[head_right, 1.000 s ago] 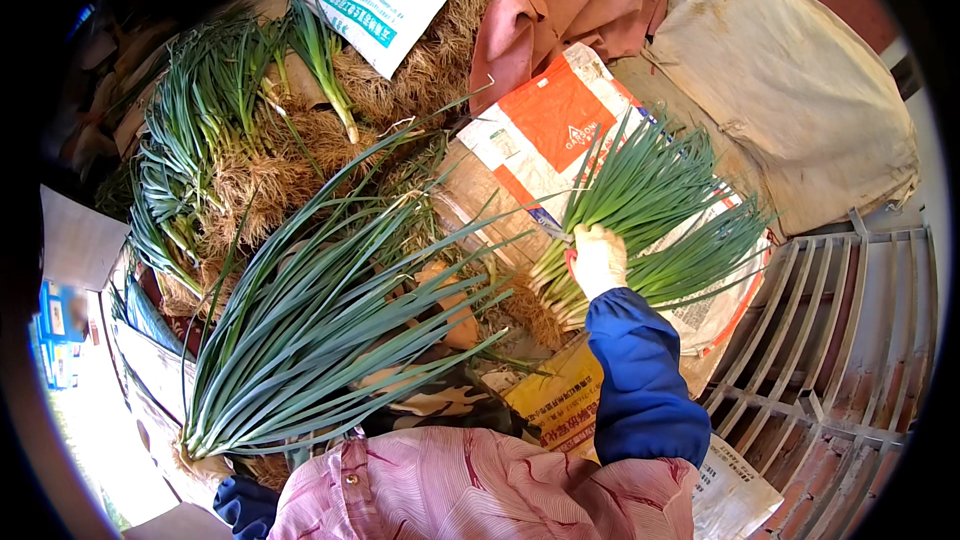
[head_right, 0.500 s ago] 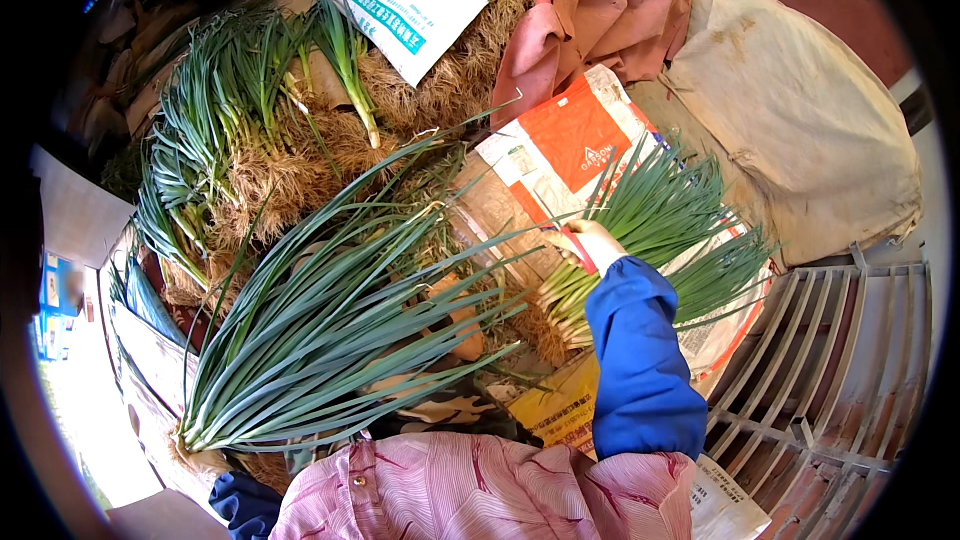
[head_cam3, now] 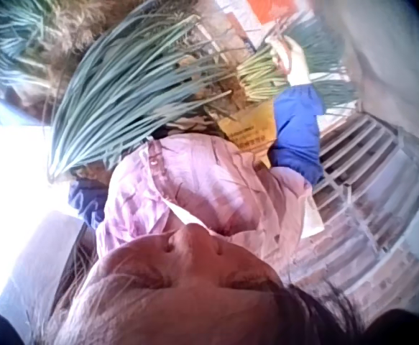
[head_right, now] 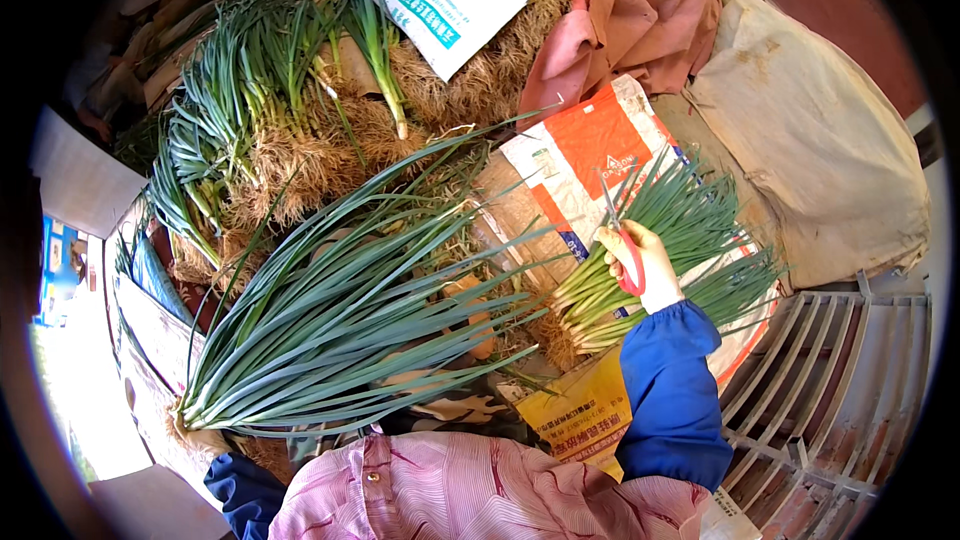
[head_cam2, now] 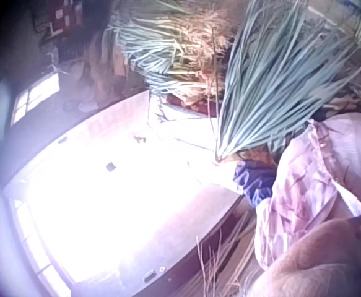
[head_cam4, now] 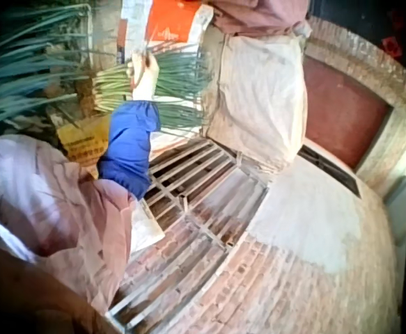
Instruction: The person sits on the ground and trims the roots and tips of green onions using scissors. They gather the trimmed onions into bundles and place them into a large sack.
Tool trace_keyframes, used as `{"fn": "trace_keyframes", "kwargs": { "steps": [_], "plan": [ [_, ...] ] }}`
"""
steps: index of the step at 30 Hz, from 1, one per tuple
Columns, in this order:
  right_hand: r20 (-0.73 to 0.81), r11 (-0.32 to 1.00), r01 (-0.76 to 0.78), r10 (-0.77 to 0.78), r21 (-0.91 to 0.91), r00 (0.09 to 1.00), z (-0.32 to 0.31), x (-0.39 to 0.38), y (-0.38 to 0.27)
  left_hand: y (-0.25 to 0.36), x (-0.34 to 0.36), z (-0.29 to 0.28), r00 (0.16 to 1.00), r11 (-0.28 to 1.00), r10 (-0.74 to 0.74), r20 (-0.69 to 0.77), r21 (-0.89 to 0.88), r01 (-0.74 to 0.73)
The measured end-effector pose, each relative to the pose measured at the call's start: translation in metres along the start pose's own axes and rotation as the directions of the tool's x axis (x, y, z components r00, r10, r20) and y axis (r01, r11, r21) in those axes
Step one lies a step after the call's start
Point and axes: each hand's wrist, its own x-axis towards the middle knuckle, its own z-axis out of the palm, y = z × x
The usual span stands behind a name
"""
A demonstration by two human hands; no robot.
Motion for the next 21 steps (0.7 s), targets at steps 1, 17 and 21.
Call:
{"fn": "trace_keyframes", "kwargs": {
  "steps": [1, 17, 21],
  "plan": [
    [-0.043, 0.975, 0.148, -0.157, -0.167, 0.987, 0.011, -0.006, -0.01, 0.001, 0.0, -0.006, 0.998, 0.998, -0.06, -0.011, -0.032, 0.06],
    [0.473, 0.594, 0.525, -0.258, -0.61, 0.842, 0.129, -0.061, 0.013, -0.007, -0.019, 0.015, 0.994, 0.997, -0.069, -0.082, 0.015, 0.071],
    [0.43, 0.78, 0.413, -0.206, -0.47, 0.879, 0.118, -0.064, 0.026, -0.008, -0.014, 0.008, 0.988, 0.993, -0.115, -0.098, -0.033, 0.113]
  ]
}}
